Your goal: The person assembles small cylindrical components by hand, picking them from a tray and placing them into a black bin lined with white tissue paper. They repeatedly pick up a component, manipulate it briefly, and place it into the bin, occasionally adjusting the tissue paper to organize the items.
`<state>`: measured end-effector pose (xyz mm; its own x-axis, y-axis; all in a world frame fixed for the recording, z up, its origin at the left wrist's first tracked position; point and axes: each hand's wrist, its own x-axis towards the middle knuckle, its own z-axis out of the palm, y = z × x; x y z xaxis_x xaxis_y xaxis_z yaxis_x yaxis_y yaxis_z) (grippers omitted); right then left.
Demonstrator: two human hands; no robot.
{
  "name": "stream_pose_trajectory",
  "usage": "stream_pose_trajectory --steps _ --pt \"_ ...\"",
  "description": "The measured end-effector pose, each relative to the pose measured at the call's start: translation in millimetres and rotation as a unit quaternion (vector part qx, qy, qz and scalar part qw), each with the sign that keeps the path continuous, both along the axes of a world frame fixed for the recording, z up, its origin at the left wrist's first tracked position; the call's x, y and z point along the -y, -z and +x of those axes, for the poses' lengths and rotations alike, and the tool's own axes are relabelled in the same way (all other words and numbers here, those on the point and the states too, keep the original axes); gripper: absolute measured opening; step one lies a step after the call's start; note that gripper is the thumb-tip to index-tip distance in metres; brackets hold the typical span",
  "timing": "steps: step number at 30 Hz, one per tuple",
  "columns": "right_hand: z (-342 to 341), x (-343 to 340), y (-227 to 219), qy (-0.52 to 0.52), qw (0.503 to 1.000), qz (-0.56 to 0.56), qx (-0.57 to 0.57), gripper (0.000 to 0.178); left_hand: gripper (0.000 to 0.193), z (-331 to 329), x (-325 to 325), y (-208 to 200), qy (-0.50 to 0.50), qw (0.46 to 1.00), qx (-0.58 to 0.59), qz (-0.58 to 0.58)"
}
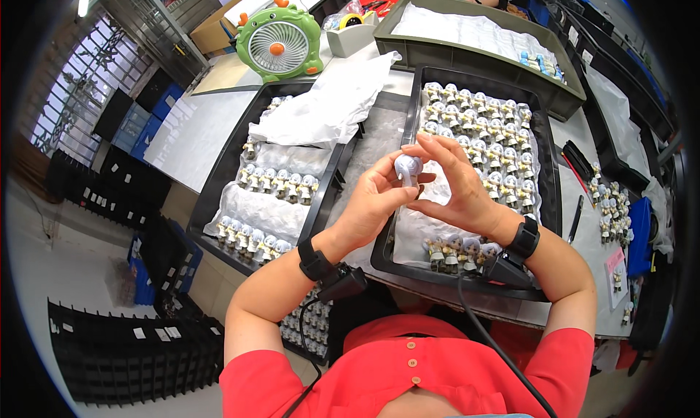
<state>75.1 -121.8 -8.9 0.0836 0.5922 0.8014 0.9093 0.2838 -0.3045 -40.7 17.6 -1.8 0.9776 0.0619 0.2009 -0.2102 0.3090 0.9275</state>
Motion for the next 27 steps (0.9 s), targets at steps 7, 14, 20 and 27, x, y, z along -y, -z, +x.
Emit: stream_pose_trajectory --steps 7,14,20,27 --pt "-3 1 -7 -0.019 0.999 -0.015 -0.048 0.087 0.051 0 -7 -4 0.092 0.989 -0.014 -0.114" --pt "-2 2 -4 -0.030 0.990 -0.061 -0.120 0.073 0.044 1 -9 -5 0.102 0.987 -0.028 -0.121" --pt "11 5 -10 -0.013 0.995 -0.053 -0.083 0.069 0.042 0 -10 -2 0.073 0.991 -0.023 -0.107" --pt "61 26 -17 0.185 0.965 -0.114 -0.146 0.032 0.028 1 -10 6 0.033 0.989 -0.043 -0.136"
